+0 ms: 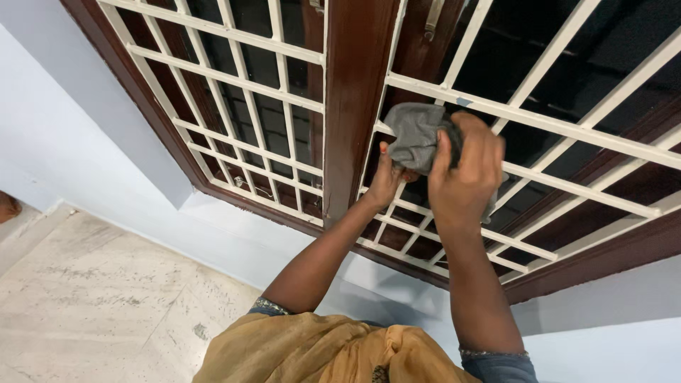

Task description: The person wipes the white window grill and the wooden frame with a grey cloth, moving their hands across the different sections of the grill.

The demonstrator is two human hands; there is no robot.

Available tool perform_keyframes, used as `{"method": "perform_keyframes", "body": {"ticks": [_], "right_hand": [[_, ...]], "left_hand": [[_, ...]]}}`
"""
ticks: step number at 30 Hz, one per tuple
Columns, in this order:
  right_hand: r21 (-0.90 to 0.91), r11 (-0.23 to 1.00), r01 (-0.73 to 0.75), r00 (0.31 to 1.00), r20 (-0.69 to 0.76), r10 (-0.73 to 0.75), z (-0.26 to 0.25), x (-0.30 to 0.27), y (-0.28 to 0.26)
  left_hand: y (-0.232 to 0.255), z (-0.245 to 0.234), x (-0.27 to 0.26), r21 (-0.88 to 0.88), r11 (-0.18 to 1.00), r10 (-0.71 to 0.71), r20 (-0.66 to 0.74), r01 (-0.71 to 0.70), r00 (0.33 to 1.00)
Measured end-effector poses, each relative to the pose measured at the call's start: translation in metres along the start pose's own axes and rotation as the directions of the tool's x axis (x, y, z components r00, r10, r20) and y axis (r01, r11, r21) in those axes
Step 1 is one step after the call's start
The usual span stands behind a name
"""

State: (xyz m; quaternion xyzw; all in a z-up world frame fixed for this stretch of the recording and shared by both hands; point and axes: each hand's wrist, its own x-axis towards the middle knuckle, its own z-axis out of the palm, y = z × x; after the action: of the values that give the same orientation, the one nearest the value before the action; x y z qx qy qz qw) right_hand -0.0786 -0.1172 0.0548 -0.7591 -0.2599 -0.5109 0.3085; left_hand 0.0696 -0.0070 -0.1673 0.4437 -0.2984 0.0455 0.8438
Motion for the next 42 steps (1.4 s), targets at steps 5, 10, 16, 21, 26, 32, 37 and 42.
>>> {"method": "perform_keyframes", "body": {"ticks": [5, 10, 16, 21, 26, 32, 37, 42], "right_hand": [[-0.285, 0.957, -0.049, 0.998, 0.03, 0.06, 0.0, 0.013, -0.005], [0.102, 0.965, -0.24, 0.968, -0.053, 0.246, 0.01, 0.0, 0.004], [0.275, 0.953, -0.131, 0.989, -0.034, 0.146, 0.027, -0.009, -0.017], [0.341, 0.911, -0.23, 0.966, -0.036, 0.257, 0.048, 0.002, -0.017], [-0.157, 0.975, -0.157, 0.978, 0.114, 0.176, 0.046, 0.011, -0.003], [0.012, 0.967, -0.253, 0.86, 0.461, 0.219, 0.009, 0.035, -0.003], [0.074, 0.967, -0.244, 0.877, 0.441, 0.188, 0.002, 0.032, 0.0], [0.605, 0.728, -0.323, 0.946, 0.199, 0.255, 0.018, 0.026, 0.023]], "left_hand": [[-0.007, -0.003, 0.003, 0.067, 0.996, 0.051, 0.015, -0.052, 0.999], [-0.002, -0.001, 0.002, -0.039, 0.995, 0.096, 0.122, -0.092, 0.988], [0.029, 0.026, 0.003, 0.132, 0.991, -0.014, -0.069, 0.023, 0.998], [0.038, 0.032, -0.002, 0.097, 0.995, 0.0, -0.039, 0.004, 0.999], [0.025, 0.031, 0.001, 0.026, 1.0, -0.011, -0.14, 0.015, 0.99], [0.039, 0.036, 0.001, -0.032, 0.999, -0.012, -0.018, 0.012, 1.0], [0.059, 0.045, 0.002, 0.048, 0.999, -0.012, 0.042, 0.01, 0.999], [0.04, 0.035, 0.001, 0.069, 0.997, 0.014, 0.007, -0.014, 1.0]]}}
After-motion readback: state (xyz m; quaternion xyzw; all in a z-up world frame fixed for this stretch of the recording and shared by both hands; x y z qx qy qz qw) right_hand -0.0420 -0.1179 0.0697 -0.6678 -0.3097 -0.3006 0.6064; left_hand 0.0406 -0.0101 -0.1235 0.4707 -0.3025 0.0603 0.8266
